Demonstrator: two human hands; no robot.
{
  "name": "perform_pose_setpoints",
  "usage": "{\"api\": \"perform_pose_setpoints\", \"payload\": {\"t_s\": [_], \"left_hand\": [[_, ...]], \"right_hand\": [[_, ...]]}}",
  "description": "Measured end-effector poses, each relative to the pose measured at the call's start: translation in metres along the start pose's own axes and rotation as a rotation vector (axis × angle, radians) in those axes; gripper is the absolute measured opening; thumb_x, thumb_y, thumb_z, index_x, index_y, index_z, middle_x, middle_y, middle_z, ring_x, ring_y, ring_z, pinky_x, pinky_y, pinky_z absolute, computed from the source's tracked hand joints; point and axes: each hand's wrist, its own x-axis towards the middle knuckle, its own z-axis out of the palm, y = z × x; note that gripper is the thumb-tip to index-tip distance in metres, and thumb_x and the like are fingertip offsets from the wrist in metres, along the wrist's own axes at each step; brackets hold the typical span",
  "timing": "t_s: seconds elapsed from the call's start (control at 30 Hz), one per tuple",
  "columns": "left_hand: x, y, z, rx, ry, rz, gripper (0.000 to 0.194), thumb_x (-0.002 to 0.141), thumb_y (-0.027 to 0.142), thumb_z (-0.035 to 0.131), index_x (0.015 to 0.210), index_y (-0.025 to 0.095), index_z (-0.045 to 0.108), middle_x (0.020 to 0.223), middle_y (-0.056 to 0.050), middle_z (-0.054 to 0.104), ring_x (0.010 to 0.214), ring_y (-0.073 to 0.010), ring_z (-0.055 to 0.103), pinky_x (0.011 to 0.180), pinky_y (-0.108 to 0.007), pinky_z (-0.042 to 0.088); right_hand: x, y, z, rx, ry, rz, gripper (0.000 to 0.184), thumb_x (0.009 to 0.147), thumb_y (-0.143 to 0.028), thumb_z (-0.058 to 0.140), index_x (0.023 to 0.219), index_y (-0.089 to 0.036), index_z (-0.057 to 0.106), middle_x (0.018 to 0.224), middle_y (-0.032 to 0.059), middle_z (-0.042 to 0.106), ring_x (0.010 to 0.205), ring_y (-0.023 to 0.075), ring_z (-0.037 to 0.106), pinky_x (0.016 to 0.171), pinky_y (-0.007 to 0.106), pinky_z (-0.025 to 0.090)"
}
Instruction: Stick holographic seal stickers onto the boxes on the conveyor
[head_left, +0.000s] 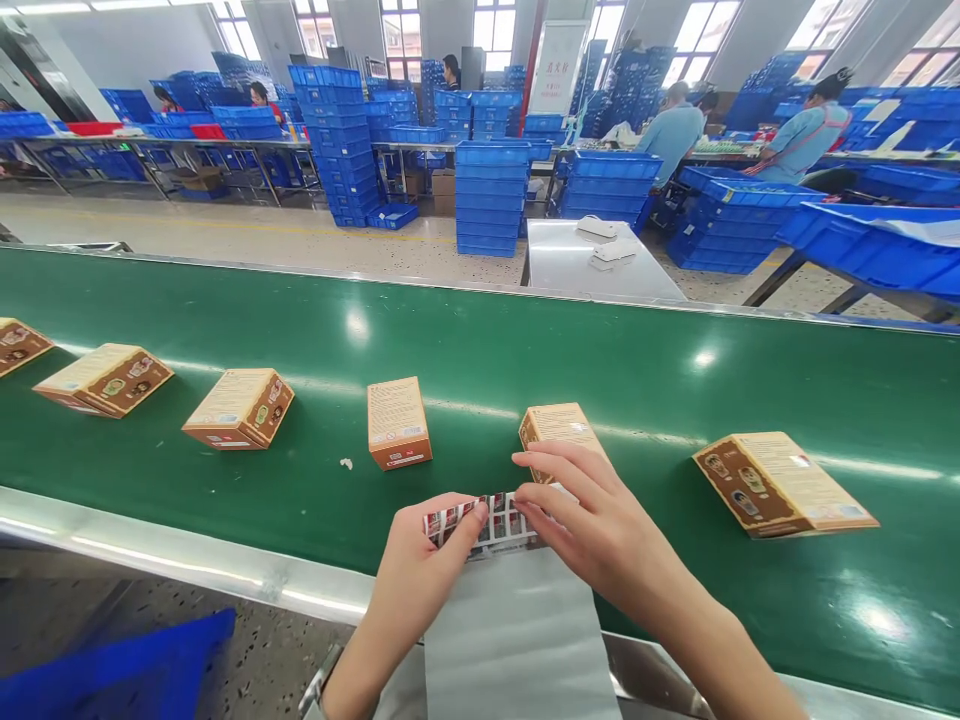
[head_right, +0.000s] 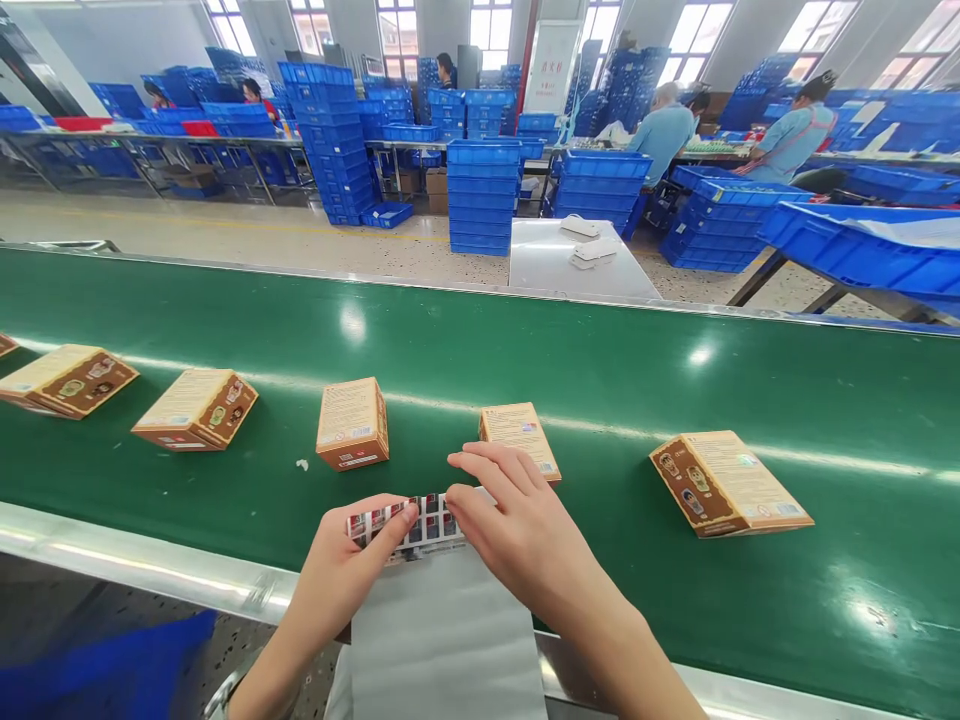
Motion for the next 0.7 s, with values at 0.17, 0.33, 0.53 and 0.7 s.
{"api": "perform_pose_setpoints", "payload": {"t_s": [0.17, 0.33, 0.53, 0.7], "left_hand": [[-0.002, -0.004, -0.014, 0.067, 0.111, 0.009, 0.035, 0.090, 0.046, 0.059, 0.078, 0.016, 0.072, 0.069, -0.002, 0.065, 0.063, -0.0160, 0.054, 0.058, -0.025, 0.042], [-0.002, -0.013, -0.043, 0.387, 0.238, 0.358, 0.024, 0.090, 0.033, 0.062, 0.073, 0.023, 0.076, 0.109, -0.007, 0.073, 0.104, -0.0287, 0.060, 0.094, -0.043, 0.049], [0.009, -0.022, -0.053, 0.530, 0.076, 0.374, 0.024, 0.094, 0.027, 0.058, 0.080, 0.024, 0.078, 0.159, 0.000, 0.042, 0.153, -0.0345, 0.021, 0.120, -0.060, 0.026], [0.015, -0.024, -0.041, 0.446, 0.020, 0.346, 0.023, 0.093, 0.023, 0.057, 0.085, 0.023, 0.079, 0.156, -0.003, 0.047, 0.150, -0.0323, 0.032, 0.119, -0.055, 0.035]], "right_hand": [[0.003, -0.002, 0.002, 0.331, 0.040, 0.207, 0.012, 0.093, -0.016, 0.060, 0.087, -0.025, 0.065, 0.113, 0.0078, 0.072, 0.112, 0.0264, 0.064, 0.094, 0.047, 0.053], [0.033, 0.015, 0.027, 0.887, 0.024, 0.855, 0.021, 0.087, -0.042, 0.066, 0.080, -0.023, 0.070, 0.118, 0.0075, 0.073, 0.108, 0.0249, 0.067, 0.095, 0.042, 0.051], [0.076, 0.033, 0.080, 1.106, 0.049, 0.960, 0.032, 0.077, -0.049, 0.071, 0.088, -0.019, 0.074, 0.110, 0.0097, 0.075, 0.100, 0.0222, 0.067, 0.090, 0.037, 0.051], [0.082, 0.039, 0.097, 1.083, 0.077, 0.986, 0.034, 0.071, -0.050, 0.072, 0.079, -0.018, 0.071, 0.093, 0.0085, 0.076, 0.091, 0.0226, 0.068, 0.083, 0.035, 0.052]]}}
